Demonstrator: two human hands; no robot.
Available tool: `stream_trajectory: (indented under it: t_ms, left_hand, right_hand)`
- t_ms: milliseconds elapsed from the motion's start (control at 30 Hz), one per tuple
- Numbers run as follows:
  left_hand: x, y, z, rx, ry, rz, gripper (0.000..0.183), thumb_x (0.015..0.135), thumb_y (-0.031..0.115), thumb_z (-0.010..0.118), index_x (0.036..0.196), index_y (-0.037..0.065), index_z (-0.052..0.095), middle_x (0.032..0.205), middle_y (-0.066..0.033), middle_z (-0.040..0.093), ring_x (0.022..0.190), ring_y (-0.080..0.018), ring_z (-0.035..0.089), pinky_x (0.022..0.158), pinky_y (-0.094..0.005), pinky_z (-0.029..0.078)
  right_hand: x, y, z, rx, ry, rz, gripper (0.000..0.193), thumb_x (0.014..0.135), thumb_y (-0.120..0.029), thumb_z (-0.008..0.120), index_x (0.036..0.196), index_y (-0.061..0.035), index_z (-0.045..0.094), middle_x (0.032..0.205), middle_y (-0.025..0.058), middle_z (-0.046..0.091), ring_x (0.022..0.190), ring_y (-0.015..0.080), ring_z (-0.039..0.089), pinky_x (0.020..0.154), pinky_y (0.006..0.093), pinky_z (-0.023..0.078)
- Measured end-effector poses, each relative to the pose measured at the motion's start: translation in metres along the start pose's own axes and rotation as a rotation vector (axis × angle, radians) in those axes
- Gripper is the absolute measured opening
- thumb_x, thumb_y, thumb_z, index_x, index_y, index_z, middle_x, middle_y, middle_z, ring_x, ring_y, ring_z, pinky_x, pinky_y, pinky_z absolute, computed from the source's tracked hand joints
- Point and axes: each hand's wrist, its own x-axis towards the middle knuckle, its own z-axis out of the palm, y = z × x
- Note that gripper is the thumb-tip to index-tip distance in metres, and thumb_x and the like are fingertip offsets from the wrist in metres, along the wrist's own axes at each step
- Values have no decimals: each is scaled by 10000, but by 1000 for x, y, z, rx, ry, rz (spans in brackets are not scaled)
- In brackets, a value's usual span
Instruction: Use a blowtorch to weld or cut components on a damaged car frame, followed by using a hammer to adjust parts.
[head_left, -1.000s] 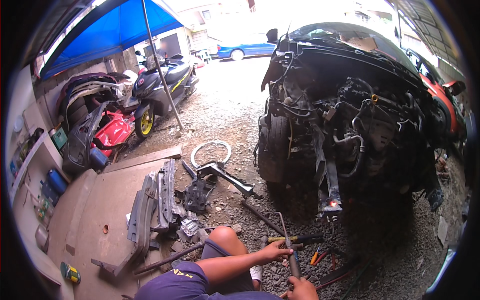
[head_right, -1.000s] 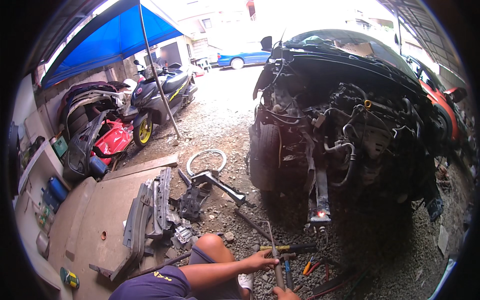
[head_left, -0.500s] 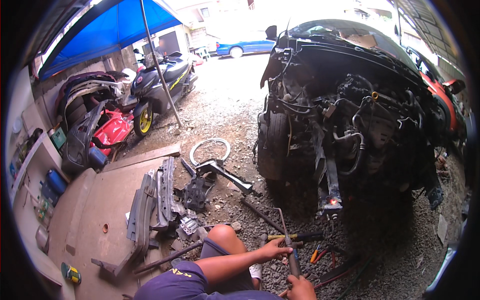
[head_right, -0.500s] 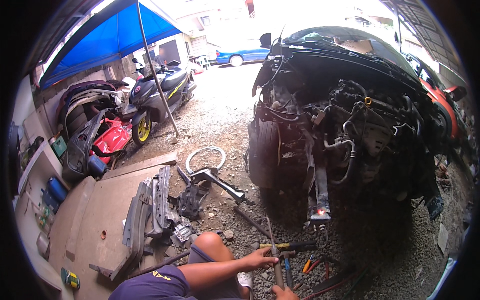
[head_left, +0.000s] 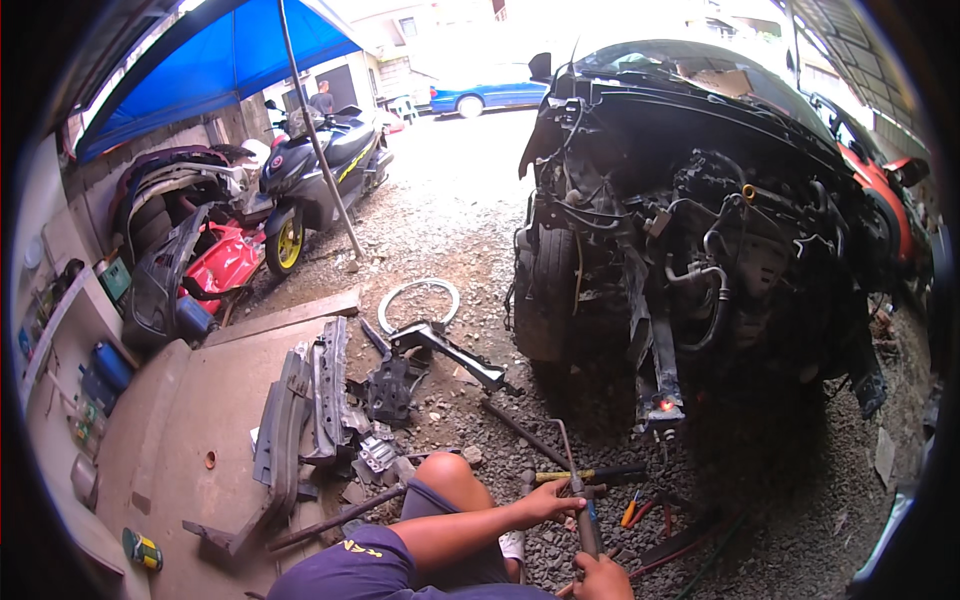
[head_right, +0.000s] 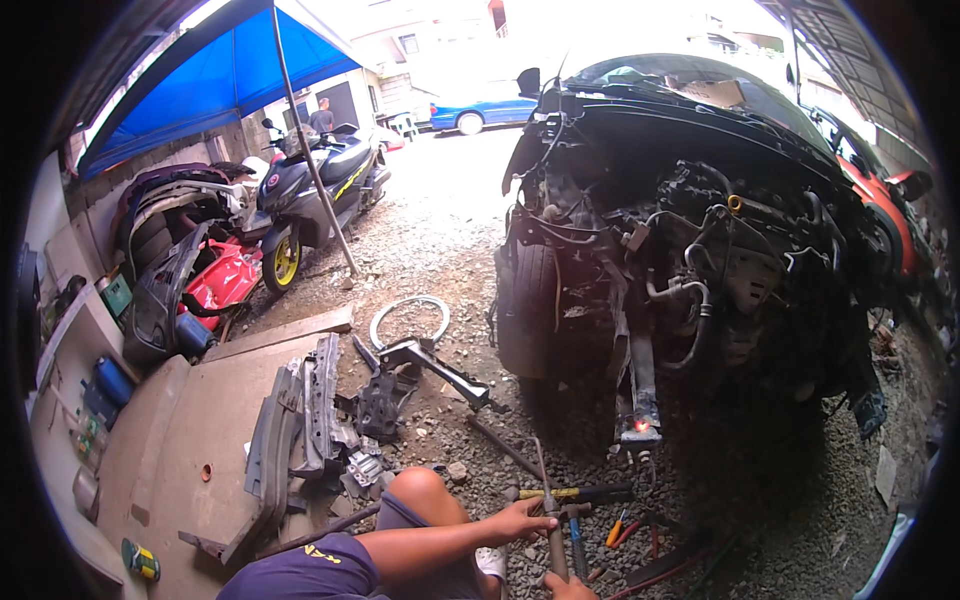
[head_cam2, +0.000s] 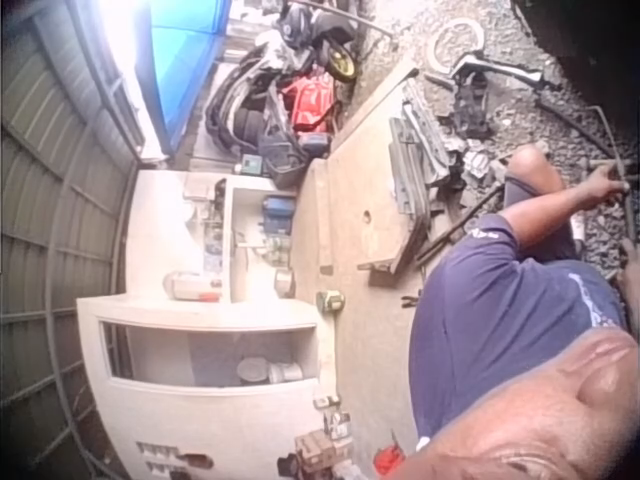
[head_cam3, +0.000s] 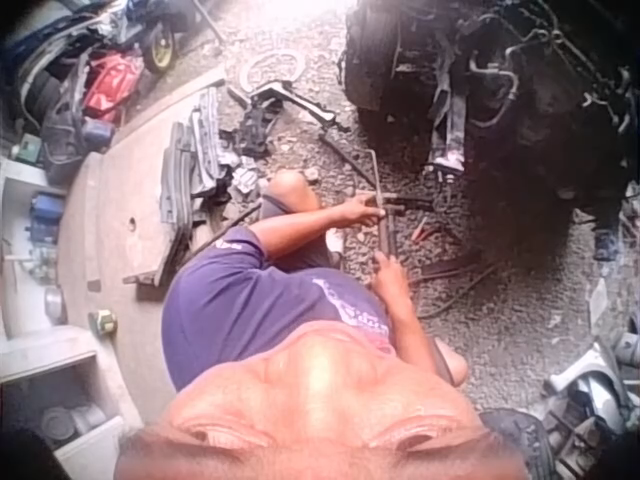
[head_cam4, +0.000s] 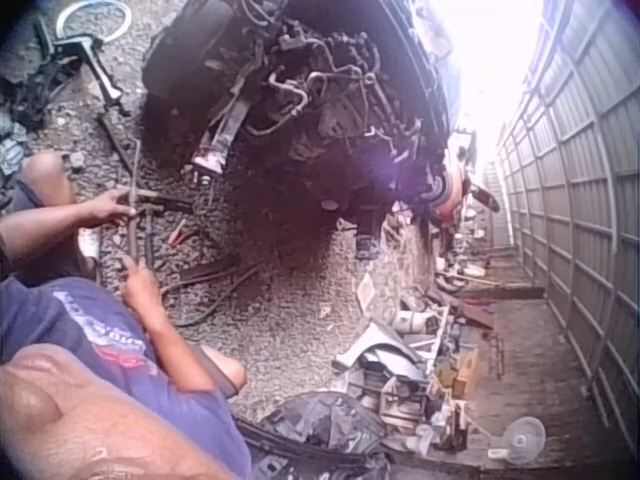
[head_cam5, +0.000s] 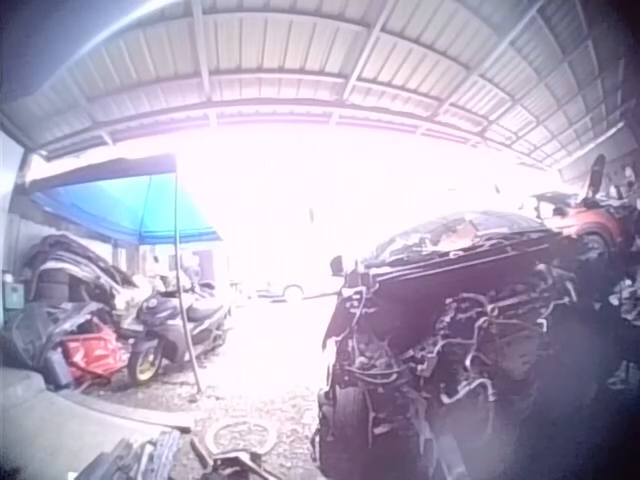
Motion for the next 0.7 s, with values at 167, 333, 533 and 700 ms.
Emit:
stream_trajectory:
  t_ms: [167,333,533,700]
  left_hand:
    - [-3,5,3,6,6,-1,630,1005,336,844,1512,102,554,1197,-5,699,1020,-125,682,772,-280,539]
    - [2,1,0,21,8,-8,564,999,345,850,1433,92,593,1173,-5,704,1019,-117,677,766,-278,538]
    - [4,-4,-1,35,33,2,533,997,359,852,1392,97,608,1147,-3,702,1001,-114,672,763,-277,536]
    - [0,2,4,30,20,16,580,998,375,849,1438,100,590,1157,2,698,1012,-114,668,774,-283,531]
  right_hand:
    - [-1,4,3,-39,46,-62,537,880,-136,757,1407,-165,663,1214,275,697,1056,506,713,922,593,587]
    - [0,7,3,-29,42,-70,529,880,-133,754,1399,-165,658,1198,273,697,1037,509,712,910,598,584]
    - [1,6,0,-59,10,-81,518,884,-119,722,1395,-161,651,1174,271,694,1037,511,709,916,600,580]
    - [-1,4,-3,-41,-8,-65,512,885,-114,712,1392,-161,653,1169,273,690,1033,505,709,915,598,580]
